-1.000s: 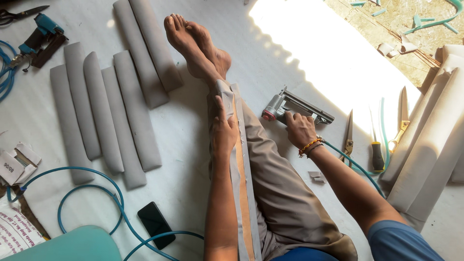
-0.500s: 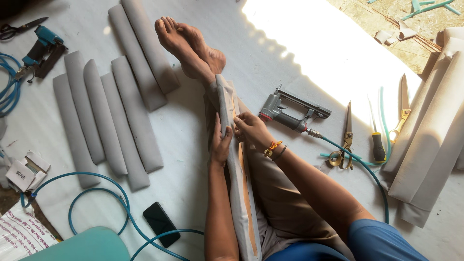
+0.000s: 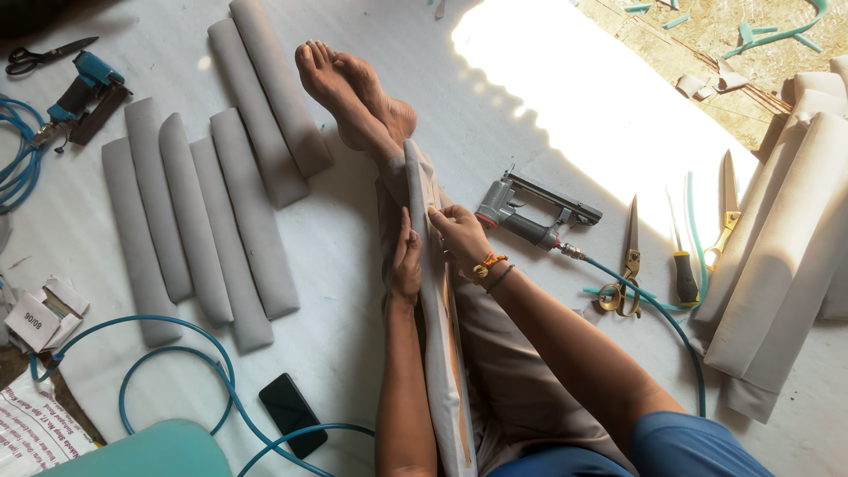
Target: The person wraps a long foam cushion with fabric and secures it using a pneumatic staple gun. They repeatedly pull the fabric taut, staple along the edges, and adjust the material to ensure a smooth finish.
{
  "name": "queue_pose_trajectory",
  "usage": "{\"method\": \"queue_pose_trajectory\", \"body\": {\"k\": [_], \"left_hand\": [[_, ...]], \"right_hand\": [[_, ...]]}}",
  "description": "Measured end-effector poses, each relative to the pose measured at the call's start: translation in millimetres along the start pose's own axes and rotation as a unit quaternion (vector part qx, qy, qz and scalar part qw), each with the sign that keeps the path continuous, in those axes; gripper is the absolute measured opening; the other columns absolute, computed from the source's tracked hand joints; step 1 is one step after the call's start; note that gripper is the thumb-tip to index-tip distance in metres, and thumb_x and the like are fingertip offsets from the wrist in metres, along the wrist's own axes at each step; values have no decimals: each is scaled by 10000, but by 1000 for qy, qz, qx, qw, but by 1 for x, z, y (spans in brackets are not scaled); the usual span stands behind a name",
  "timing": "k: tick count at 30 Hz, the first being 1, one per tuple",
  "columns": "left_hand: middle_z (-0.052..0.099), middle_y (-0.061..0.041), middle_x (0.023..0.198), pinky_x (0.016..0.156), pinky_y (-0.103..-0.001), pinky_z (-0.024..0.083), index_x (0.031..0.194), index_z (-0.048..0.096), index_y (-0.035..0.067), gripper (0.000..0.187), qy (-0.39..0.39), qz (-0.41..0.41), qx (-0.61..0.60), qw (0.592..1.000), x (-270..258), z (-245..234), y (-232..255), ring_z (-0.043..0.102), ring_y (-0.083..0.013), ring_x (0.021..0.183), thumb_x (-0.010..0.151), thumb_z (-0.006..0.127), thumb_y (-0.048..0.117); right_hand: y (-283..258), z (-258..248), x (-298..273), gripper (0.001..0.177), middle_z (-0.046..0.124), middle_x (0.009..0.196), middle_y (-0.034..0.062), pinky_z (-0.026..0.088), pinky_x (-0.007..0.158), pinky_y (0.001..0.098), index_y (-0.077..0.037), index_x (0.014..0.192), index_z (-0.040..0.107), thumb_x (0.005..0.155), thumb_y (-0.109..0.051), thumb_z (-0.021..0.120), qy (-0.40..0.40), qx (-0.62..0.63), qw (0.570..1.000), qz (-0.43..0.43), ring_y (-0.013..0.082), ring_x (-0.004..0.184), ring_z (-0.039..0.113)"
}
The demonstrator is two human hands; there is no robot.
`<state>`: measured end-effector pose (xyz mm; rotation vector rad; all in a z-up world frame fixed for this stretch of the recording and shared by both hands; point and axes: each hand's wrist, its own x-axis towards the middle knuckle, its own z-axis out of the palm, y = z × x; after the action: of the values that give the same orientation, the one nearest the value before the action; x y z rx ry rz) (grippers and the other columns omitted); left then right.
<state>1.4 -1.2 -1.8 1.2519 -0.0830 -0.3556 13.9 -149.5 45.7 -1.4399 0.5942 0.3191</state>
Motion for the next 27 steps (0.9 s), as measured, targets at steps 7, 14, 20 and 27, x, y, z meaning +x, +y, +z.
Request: {"method": "queue_pose_trajectory", "body": {"k": [7,14,20,27], "left_hand": [[210,-213,1728,1309,-392,142,1637,198,-66,676,-60,116,-73,989,24,-16,-5,209,-275,1596,1148,304,389],[157,-161,1736,1315,-377,120,1648,112,-17,686,-64,108,-136,983,17,-20,-10,141,-243,1609,1113,350,342],[127,-184,1734,1303,-393,122,1637,82,-9,722,-30,65,-112,991,17,-22,-10,126,-265,1608,1092,392,350],[136,-206,1736,1306,-406,126,1644,116,-25,710,-19,92,-12,996,15,-19,-8,128,-292,1616,1100,373,353]], "right_hand": [[19,37,0,369,586,1228,233,456,977,486,-79,1337,631,1044,-283,538,194,-237,901,-306,384,1126,568],[40,48,5,448,517,1371,199,339,1117,492,-90,1462,534,1066,-289,468,172,-303,883,-313,403,1291,463],[45,47,10,457,509,1414,201,346,1129,503,-93,1497,499,1070,-250,464,175,-311,874,-329,406,1321,464],[43,45,6,474,512,1419,189,355,1131,505,-123,1529,472,1063,-212,480,168,-308,873,-339,402,1332,474]]}}
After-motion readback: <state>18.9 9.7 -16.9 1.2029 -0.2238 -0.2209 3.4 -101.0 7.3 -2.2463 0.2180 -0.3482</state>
